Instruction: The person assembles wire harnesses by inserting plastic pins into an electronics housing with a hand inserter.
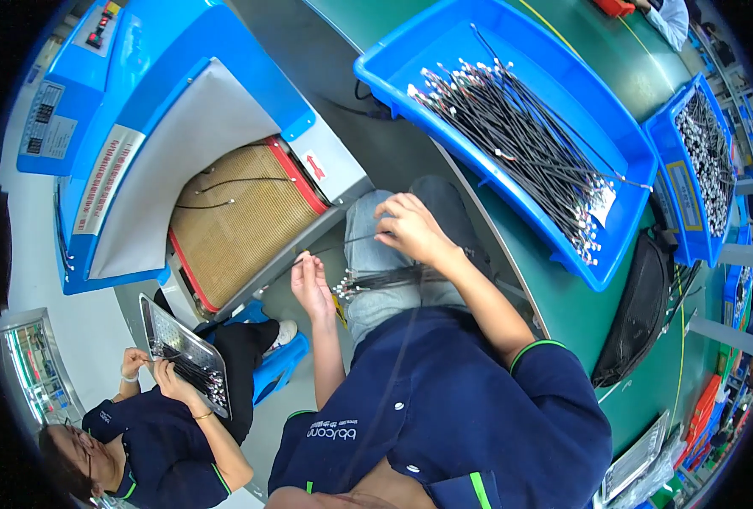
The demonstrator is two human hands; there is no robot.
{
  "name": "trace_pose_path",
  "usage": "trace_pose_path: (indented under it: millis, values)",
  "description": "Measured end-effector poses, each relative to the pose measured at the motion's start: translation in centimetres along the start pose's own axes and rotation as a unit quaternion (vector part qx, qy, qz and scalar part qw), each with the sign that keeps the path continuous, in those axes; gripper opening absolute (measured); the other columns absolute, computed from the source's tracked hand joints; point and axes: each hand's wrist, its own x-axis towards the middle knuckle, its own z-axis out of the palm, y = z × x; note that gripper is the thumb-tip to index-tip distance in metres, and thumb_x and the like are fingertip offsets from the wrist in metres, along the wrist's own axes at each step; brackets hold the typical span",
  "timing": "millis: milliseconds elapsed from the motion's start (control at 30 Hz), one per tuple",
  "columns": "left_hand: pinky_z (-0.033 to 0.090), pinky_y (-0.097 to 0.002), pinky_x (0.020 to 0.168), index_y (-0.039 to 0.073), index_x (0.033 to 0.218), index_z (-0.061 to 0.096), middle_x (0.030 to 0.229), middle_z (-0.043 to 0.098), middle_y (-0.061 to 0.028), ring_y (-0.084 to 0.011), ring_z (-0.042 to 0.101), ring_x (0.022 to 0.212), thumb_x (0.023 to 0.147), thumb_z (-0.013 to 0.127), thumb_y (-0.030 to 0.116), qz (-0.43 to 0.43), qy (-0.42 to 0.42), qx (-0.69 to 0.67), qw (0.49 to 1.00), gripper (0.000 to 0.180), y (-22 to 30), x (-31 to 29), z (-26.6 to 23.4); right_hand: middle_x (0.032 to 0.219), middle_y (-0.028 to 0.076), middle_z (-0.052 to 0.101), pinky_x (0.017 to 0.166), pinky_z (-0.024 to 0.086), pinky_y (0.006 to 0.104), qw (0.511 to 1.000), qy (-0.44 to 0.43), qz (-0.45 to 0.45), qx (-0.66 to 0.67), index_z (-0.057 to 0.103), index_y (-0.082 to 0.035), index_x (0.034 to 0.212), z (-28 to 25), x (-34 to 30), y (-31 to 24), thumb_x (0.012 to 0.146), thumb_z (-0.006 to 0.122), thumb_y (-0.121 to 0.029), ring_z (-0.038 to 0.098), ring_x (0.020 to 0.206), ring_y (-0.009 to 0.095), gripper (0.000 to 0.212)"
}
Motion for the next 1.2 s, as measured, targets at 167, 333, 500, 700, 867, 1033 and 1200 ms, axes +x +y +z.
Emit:
trace_pose_path:
  millis: [167, 333, 500, 700, 867, 1033, 1200]
  values:
    - [0.051, -0.0228, 0.079, 0.001, 0.116, 0.055, 0.1, 0.061, -0.0065, -0.0105, 0.06, 0.088, 0.092, 0.058, 0.008, -0.049, -0.02, 0.033, 0.998, 0.026, 4.9, -0.7, 1.3, 0.097, 0.003, 0.06, 0.089, 0.04, 0.0386, 0.999, 0.008, 0.027, 0.015, 0.066, -0.007, 0.072, -2.3, 2.6, -4.0, 0.067, 0.076, -0.014, 0.054, 0.095, 0.026, 0.013]
    - [0.046, -0.0284, 0.09, 0.001, 0.12, 0.053, 0.107, 0.061, -0.0078, -0.0152, 0.059, 0.097, 0.087, 0.062, 0.005, -0.026, -0.148, 0.229, 0.962, 0.034, 6.8, -3.0, 1.0, 0.093, 0.003, 0.061, 0.087, 0.04, 0.0368, 0.999, 0.046, 0.017, 0.014, 0.068, -0.006, 0.072, -4.1, 5.4, -8.0, 0.069, 0.073, -0.016, 0.054, 0.095, 0.023, 0.011]
    - [0.047, -0.0365, 0.082, 0.004, 0.103, 0.062, 0.104, 0.06, -0.0142, -0.0301, 0.057, 0.097, 0.08, 0.064, 0.006, 0.104, -0.287, 0.523, 0.796, 0.023, 8.2, -10.4, 4.1, 0.082, 0.007, 0.061, 0.077, 0.046, 0.0401, 0.992, 0.092, 0.01, 0.083, 0.065, -0.008, 0.066, -5.4, 6.8, -9.3, 0.066, 0.071, -0.017, 0.059, 0.081, 0.028, 0.011]
    - [0.042, -0.0404, 0.088, 0.004, 0.101, 0.062, 0.102, 0.059, -0.0151, -0.0328, 0.052, 0.101, 0.079, 0.065, 0.008, 0.135, -0.351, 0.571, 0.73, 0.023, 6.7, -17.7, 4.6, 0.083, 0.007, 0.057, 0.077, 0.046, 0.0417, 0.995, 0.072, 0.046, 0.056, 0.061, -0.007, 0.061, -3.2, 7.1, -11.3, 0.063, 0.068, -0.014, 0.055, 0.088, 0.027, 0.01]
    - [0.041, -0.0419, 0.089, 0.003, 0.098, 0.062, 0.099, 0.058, -0.0163, -0.0343, 0.051, 0.099, 0.077, 0.065, 0.008, 0.13, -0.369, 0.584, 0.712, 0.021, 6.1, -19.7, 6.0, 0.083, 0.006, 0.058, 0.076, 0.045, 0.0392, 0.993, 0.067, 0.101, 0.018, 0.063, -0.007, 0.062, -2.2, 6.7, -11.1, 0.063, 0.069, -0.015, 0.056, 0.085, 0.025, 0.01]
    - [0.04, -0.0427, 0.09, 0.002, 0.099, 0.061, 0.1, 0.058, -0.0168, -0.0348, 0.05, 0.101, 0.078, 0.065, 0.008, 0.146, -0.387, 0.593, 0.691, 0.023, 4.8, -20.2, 7.2, 0.085, 0.006, 0.057, 0.076, 0.044, 0.0396, 0.99, 0.028, 0.139, 0.001, 0.063, -0.007, 0.063, -1.9, 5.5, -10.3, 0.062, 0.068, -0.015, 0.055, 0.088, 0.025, 0.009]
    - [0.04, -0.0435, 0.091, 0.001, 0.1, 0.06, 0.102, 0.058, -0.0173, -0.0353, 0.05, 0.102, 0.078, 0.064, 0.009, 0.164, -0.387, 0.612, 0.67, 0.024, 3.5, -20.0, 7.4, 0.089, 0.013, 0.057, 0.078, 0.043, 0.0438, 0.99, 0.026, 0.134, -0.023, 0.065, -0.004, 0.071, -2.4, 5.0, -9.1, 0.064, 0.068, -0.015, 0.054, 0.091, 0.03, 0.014]
